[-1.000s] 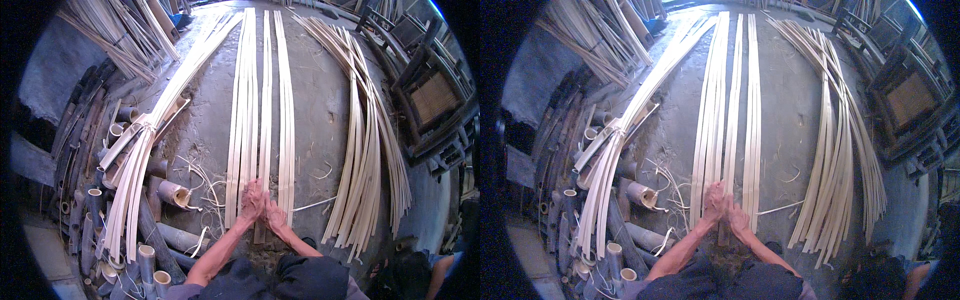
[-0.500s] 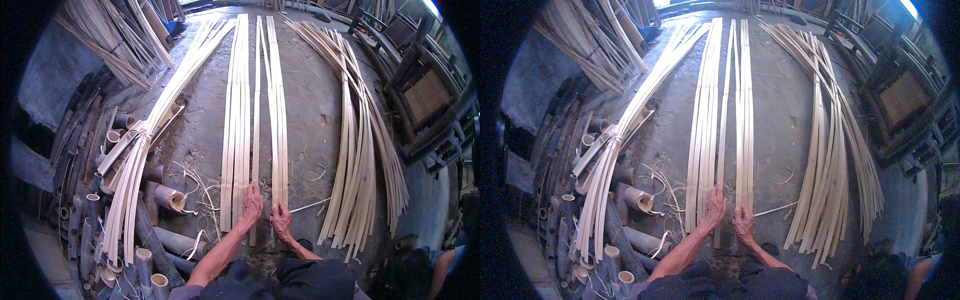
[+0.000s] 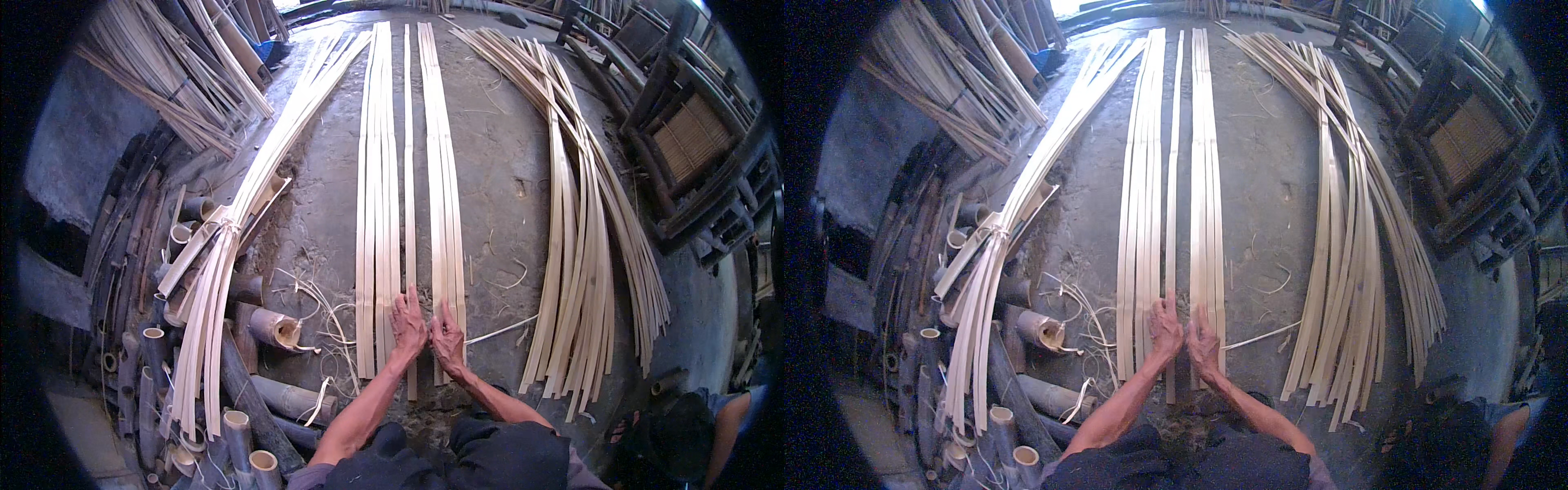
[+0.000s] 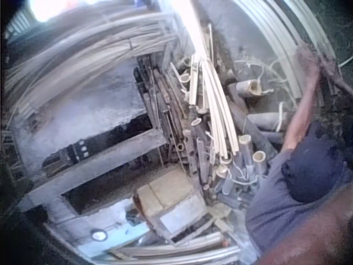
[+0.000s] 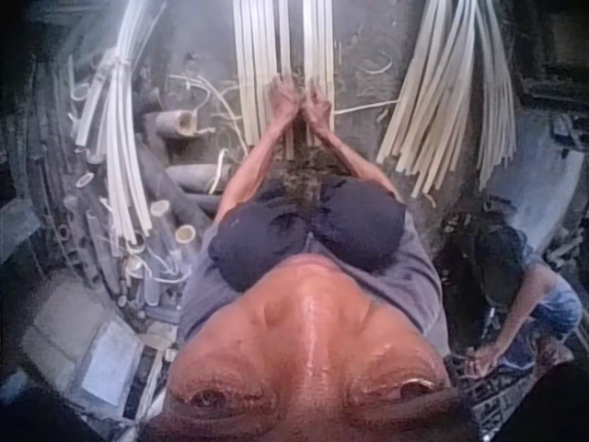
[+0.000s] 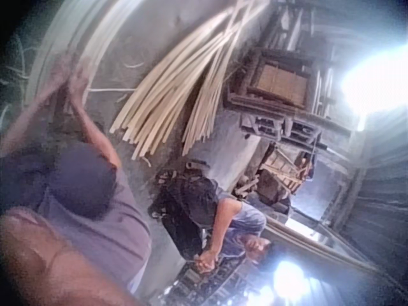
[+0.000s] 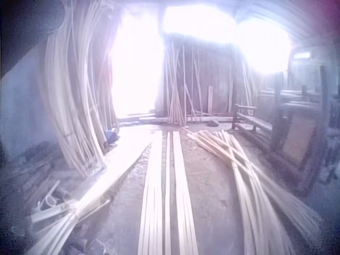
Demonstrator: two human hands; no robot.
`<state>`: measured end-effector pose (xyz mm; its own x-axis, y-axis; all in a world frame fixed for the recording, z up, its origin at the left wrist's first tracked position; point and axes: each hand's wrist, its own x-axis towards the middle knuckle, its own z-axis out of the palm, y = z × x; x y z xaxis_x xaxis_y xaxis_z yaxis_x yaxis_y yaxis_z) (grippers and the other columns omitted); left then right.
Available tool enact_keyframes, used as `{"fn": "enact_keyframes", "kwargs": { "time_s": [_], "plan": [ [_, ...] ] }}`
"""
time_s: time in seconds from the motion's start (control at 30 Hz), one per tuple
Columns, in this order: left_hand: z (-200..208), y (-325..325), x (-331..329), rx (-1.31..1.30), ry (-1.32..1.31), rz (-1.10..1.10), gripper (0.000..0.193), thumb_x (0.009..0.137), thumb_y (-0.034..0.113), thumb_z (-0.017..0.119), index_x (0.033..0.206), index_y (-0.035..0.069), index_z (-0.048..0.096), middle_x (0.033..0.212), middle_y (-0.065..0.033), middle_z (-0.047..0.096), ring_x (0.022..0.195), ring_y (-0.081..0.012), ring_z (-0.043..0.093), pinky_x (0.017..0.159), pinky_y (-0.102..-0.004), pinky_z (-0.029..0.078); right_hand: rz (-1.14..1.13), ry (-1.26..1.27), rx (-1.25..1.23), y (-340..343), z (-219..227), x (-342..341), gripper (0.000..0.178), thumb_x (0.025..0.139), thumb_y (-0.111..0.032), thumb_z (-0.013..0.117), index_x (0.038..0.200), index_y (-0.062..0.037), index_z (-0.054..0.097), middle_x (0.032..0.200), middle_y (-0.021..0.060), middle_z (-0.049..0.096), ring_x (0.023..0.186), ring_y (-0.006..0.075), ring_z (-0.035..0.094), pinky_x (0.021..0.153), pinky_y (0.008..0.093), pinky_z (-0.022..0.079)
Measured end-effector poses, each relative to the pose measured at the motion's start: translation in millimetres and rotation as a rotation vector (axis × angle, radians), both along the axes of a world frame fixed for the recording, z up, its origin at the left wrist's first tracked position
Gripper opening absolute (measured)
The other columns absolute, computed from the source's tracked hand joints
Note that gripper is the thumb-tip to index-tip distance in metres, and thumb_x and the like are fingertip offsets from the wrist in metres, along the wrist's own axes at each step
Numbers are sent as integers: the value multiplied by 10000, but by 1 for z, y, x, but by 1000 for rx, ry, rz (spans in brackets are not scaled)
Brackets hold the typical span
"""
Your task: The person sits on the floor and sorts long bamboo strips by hand, aligning them into neat piles. They repeatedly pick up strips, adjust their positions, and stack them into organized bundles.
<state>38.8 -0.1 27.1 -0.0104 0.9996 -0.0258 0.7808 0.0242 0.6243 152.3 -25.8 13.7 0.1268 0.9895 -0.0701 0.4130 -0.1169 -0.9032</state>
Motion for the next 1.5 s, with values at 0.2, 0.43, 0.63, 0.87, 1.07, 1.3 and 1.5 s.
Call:
{"fn": "enact_keyframes", "kwargs": {
  "time_s": [0.2,0.43,0.63,0.87,1.07,1.3,1.5],
  "plan": [
    [-8,-2,-9,58,-144,87,909,715,57,574,1503,34,122,1208,-243,390,1115,-428,419,936,-512,348,230,-203,-182,12,15,10,617,908,-176,582,1445,-24,318,684,111,563,584,130,511,535,321,446],
    [11,-3,-3,-110,-370,87,826,787,129,537,1479,-35,117,1436,-361,250,1342,-493,267,1122,-451,250,276,-316,-31,19,-1,21,534,942,-173,543,1399,24,350,636,137,473,591,122,495,542,349,427],
    [-4,-1,-11,-73,-381,91,666,832,178,595,1383,-89,333,1198,-297,519,1136,-402,504,970,-441,399,337,-452,139,26,7,14,581,923,-168,539,1381,80,283,651,214,542,580,347,577,547,465,453],
    [-3,5,-9,-30,-423,90,516,852,133,604,1293,-82,446,1055,-255,589,979,-357,578,843,-406,462,429,-634,-169,43,28,16,613,916,-224,525,1400,41,257,741,235,629,670,416,628,579,511,469],
    [8,-1,-1,228,-490,288,525,884,145,593,1343,-59,440,1138,-245,587,1035,-340,578,890,-407,455,407,-409,95,15,54,15,510,971,-219,454,1433,-51,316,795,245,620,688,399,618,588,455,480],
    [5,9,4,13,-604,346,529,882,137,581,1353,-56,437,1105,-248,586,993,-357,576,894,-430,443,361,37,-180,-51,42,-1,616,964,-169,503,1504,-108,212,766,135,561,646,182,487,621,316,439],
    [17,16,0,-25,-662,313,530,880,110,553,1365,-51,414,1128,-229,539,1001,-317,558,871,-428,447,424,76,84,-41,5,-8,729,919,-110,579,1513,-100,156,982,142,621,731,113,489,661,234,424]
  ]
}}
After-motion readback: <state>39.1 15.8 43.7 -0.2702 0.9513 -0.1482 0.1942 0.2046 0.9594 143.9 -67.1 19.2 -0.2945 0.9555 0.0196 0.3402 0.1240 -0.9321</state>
